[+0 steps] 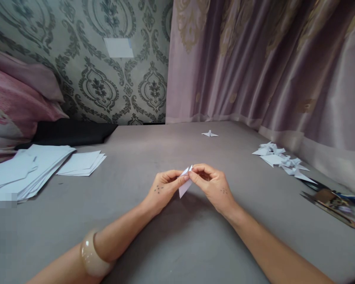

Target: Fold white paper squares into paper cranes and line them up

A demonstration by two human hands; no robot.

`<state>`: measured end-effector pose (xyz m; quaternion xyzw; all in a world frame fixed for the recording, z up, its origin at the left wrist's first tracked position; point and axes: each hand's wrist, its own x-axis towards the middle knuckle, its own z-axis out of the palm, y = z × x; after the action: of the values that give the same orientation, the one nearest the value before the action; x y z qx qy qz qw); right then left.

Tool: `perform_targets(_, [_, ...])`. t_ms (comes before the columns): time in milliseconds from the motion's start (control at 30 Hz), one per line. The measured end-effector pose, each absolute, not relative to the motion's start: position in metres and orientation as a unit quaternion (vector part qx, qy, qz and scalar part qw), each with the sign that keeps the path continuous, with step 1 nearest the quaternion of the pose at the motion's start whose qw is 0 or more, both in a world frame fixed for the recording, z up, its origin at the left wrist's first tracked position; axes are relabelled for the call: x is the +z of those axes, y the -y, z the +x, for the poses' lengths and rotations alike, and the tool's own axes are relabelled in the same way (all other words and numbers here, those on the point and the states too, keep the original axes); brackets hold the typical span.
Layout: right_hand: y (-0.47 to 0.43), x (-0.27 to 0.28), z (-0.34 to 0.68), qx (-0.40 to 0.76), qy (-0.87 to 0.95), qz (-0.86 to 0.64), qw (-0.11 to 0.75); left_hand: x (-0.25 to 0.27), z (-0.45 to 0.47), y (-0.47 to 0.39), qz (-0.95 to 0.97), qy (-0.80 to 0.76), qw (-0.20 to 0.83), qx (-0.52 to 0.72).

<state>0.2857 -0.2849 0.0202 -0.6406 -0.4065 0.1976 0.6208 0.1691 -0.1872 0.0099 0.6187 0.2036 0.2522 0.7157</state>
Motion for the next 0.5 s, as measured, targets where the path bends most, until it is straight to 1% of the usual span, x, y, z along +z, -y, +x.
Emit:
perform_targets(167, [0.2843,0.0194,0.2841,0.214,0.372,-0.639,0.638,0.0103,0.1689,0.188,0.614,-0.217,0.72,0.239])
perform_targets(367, [0.2844,0.0218,0.2838,0.249,0.343,-0.602,0.676,0.0143,0.1686,0.1885,0.612,-0.231,0.72,0.23])
perform_targets(500, [0.2856,0.0239,0.2843,0.278,0.343,-0.607,0.661,0.0173,0.1681,0.1893,0.613,-0.233,0.722,0.222])
